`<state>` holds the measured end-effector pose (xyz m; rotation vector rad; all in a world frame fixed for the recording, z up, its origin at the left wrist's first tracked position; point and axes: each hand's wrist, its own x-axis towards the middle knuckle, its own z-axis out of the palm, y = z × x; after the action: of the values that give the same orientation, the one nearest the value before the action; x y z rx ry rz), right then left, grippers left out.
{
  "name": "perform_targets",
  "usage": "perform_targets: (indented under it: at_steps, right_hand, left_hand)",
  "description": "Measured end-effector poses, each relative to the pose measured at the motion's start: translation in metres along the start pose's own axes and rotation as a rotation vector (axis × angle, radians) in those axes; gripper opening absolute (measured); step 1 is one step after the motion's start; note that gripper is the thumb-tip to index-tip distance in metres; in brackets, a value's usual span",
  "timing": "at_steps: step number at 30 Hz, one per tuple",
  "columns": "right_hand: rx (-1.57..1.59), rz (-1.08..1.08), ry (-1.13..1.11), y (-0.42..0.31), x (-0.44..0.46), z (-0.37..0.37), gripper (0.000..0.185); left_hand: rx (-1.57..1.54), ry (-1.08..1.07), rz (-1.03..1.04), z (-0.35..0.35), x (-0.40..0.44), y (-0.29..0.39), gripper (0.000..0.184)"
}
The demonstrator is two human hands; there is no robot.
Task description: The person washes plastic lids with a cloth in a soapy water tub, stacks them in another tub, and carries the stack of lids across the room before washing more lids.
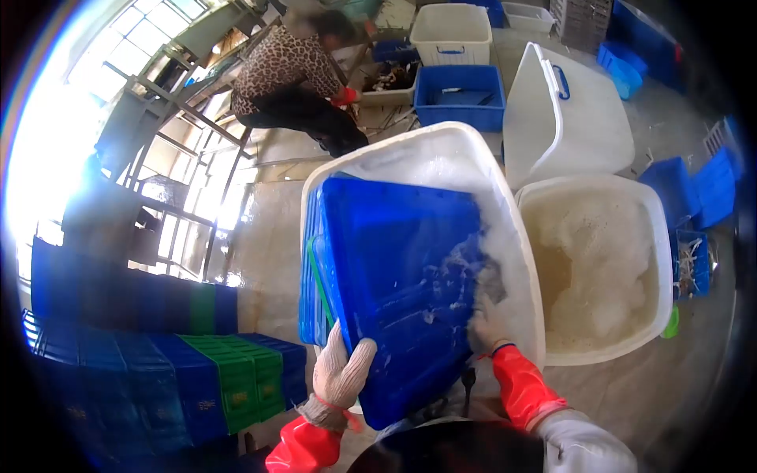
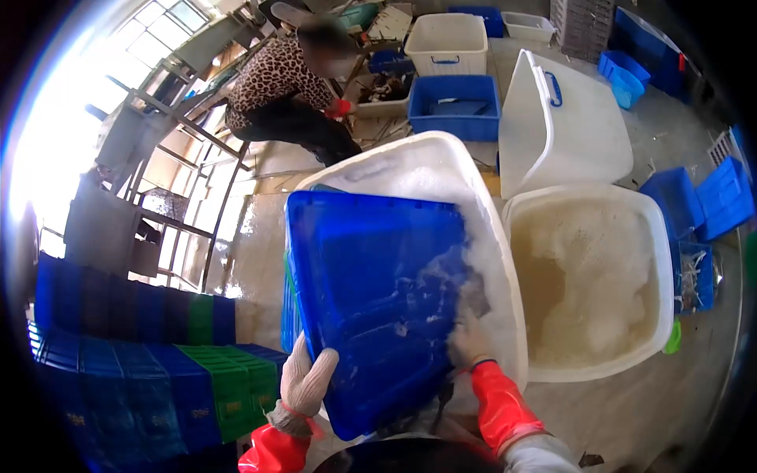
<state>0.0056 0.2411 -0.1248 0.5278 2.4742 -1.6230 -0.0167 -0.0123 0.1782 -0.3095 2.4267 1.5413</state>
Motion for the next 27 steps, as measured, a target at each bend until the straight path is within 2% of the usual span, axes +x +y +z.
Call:
perform_targets:
  at_steps: [1,3,4,6,8,10,11,12,14,16,18,19,20,21,23,25,27]
  right_hand:
    - [-0.005,0.015,-0.004,0.004,-0.008,-0.004,0.056]
    - [-0.376,0.044,-0.258,-0.01,-0.022,-0.019,0.057]
    - [-0.506,0.046,-0.345,-0.022,-0.028,-0.026,0.057]
    - [-0.275,0.212,-0.312,-0.078,-0.042,-0.015,0.056]
    - [-0.047,-0.366,-0.148,-0.122,-0.067,0.004,0.055]
    - [0.094,-0.465,-0.286,-0.228,-0.064,-0.011,0.052]
    - [0.1,-0.685,-0.272,-0.258,-0.048,-0.012,0.05]
    - [0.109,-0.902,-0.254,-0.282,-0.031,-0.011,0.047]
    - [0.25,-1.013,-0.249,-0.311,0.003,0.003,0.043]
    - [0.165,-0.907,-0.247,-0.325,0.042,0.005,0.045]
    - [0.039,-0.768,-0.089,-0.294,0.084,0.011,0.047]
    - [0.114,-0.693,-0.075,-0.261,0.097,0.01,0.047]
    - [0.186,-0.62,-0.063,-0.217,0.112,0.007,0.047]
    - [0.247,-0.429,-0.074,-0.148,0.124,0.017,0.052]
    - [-0.077,-0.213,-0.205,-0.044,0.085,0.004,0.051]
    - [-0.371,-0.103,-0.471,0.023,0.021,-0.016,0.05]
    - [-0.373,-0.118,-0.621,0.015,-0.036,-0.036,0.045]
  left_hand:
    - [-0.001,-0.009,-0.014,0.004,0.004,-0.007,0.051]
    - [0.092,0.163,0.16,0.015,0.018,-0.019,0.05]
    - [0.077,0.162,0.154,0.015,0.022,-0.02,0.05]
    - [0.053,0.152,0.212,0.016,0.029,-0.022,0.05]
    - [0.041,0.148,0.217,0.015,0.028,-0.02,0.05]
    - [0.065,0.108,0.133,0.014,0.018,-0.007,0.05]
    - [0.066,0.113,0.153,0.012,0.015,-0.014,0.049]
    - [-0.218,0.095,0.102,0.006,0.009,-0.047,0.049]
    - [-0.073,0.088,0.124,-0.018,-0.019,-0.014,0.046]
    - [-0.329,0.114,0.015,-0.038,-0.053,-0.006,0.043]
    - [-0.372,0.24,-0.097,-0.062,-0.084,0.011,0.042]
    - [-0.386,0.324,-0.088,-0.068,-0.096,0.018,0.043]
    - [-0.403,0.41,-0.076,-0.07,-0.107,0.022,0.043]
    - [-0.471,0.431,-0.04,-0.071,-0.115,0.025,0.045]
    - [-0.372,0.395,-0.032,-0.082,-0.126,0.024,0.05]
    - [-0.313,0.365,0.013,-0.078,-0.129,0.041,0.052]
    - [-0.059,0.207,0.213,-0.076,-0.126,0.075,0.053]
